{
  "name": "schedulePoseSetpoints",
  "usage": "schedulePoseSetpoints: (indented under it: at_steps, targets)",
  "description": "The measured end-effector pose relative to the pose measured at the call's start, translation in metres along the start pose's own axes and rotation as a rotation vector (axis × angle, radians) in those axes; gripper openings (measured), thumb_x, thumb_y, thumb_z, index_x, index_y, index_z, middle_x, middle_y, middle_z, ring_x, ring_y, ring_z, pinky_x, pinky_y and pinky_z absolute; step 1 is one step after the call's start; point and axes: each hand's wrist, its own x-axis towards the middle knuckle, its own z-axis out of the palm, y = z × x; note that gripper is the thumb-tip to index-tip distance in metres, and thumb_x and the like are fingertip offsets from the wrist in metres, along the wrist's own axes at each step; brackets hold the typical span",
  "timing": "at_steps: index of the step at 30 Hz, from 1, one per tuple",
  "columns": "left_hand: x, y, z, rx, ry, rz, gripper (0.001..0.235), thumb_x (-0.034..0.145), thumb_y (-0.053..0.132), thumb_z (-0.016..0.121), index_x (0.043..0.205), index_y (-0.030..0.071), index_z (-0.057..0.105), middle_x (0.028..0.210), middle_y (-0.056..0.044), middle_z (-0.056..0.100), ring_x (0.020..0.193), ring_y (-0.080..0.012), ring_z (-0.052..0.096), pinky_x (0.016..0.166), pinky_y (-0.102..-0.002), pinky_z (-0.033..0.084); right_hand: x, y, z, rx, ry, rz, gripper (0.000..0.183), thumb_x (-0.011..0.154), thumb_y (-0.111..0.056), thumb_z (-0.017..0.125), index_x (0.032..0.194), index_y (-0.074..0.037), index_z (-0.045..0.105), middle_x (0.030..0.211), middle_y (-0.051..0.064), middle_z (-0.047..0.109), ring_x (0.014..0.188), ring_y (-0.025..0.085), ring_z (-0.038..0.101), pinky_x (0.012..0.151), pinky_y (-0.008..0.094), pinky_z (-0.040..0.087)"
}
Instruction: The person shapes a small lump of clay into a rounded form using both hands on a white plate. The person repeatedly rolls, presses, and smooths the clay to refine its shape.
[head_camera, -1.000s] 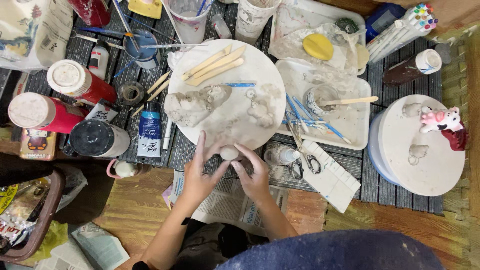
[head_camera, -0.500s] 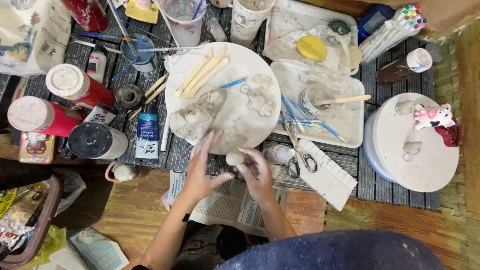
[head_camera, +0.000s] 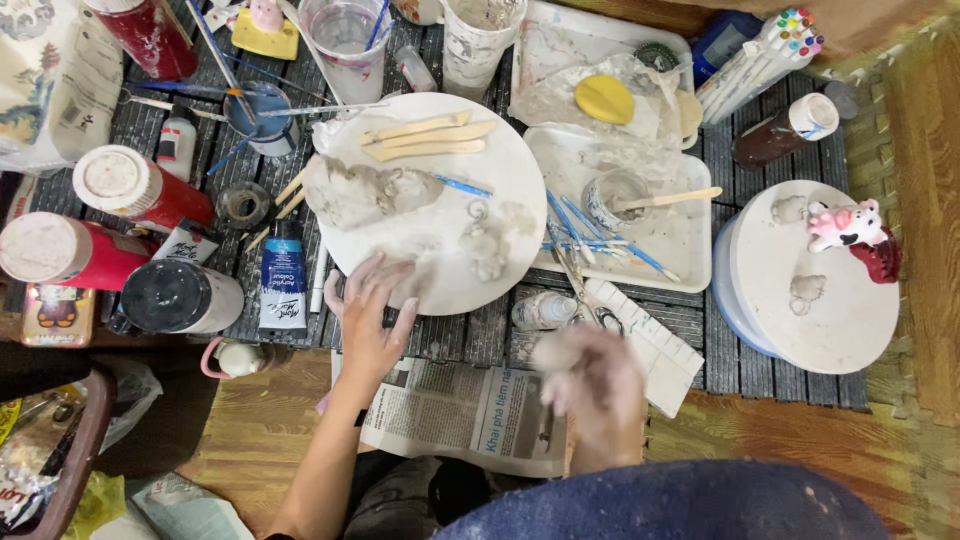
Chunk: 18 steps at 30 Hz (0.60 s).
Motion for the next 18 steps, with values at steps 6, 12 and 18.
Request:
schedulePoseSetpoints:
  at_steps: [6, 12, 18]
  targets:
    - [0.003, -0.013, 0.003, -0.008, -0.010, -0.032, 0.033, 0.093, 0.025, 0.069, 0.124, 0.016, 0.067, 0.136, 0.000, 0.066, 0.145, -0.0280, 0.043, 0.124, -0.054, 0.010, 0.087, -0.005, -0.015, -0.394, 0.002, -0.036, 0.050, 0.086, -0.006, 0.083, 0.128, -0.006, 0.056, 0.113, 0.010, 0.071, 0.098, 0.015, 0.070, 0.078, 0.029, 0.056]
    - [0.012, -0.030, -0.003, 0.150, 0.023, -0.001, 0.024, 0.095, 0.028, 0.074, 0.119, 0.025, 0.072, 0.134, 0.008, 0.069, 0.148, -0.0218, 0.046, 0.127, -0.056, 0.006, 0.066, 0.007, 0.021, -0.701, 0.078, -0.067, 0.049, 0.080, -0.011, 0.087, 0.121, -0.008, 0.061, 0.117, 0.010, 0.072, 0.092, 0.017, 0.069, 0.071, 0.030, 0.056]
    - [0.001, 0.026, 0.037, 0.020, -0.108, 0.411, 0.052, 0.099, 0.045, 0.081, 0.139, 0.017, 0.063, 0.145, 0.000, 0.062, 0.148, -0.0253, 0.048, 0.126, -0.046, 0.038, 0.052, 0.037, 0.014, -0.364, 0.363, -0.260, 0.056, 0.088, -0.010, 0.084, 0.133, -0.003, 0.052, 0.128, 0.010, 0.062, 0.120, 0.021, 0.062, 0.109, 0.033, 0.049]
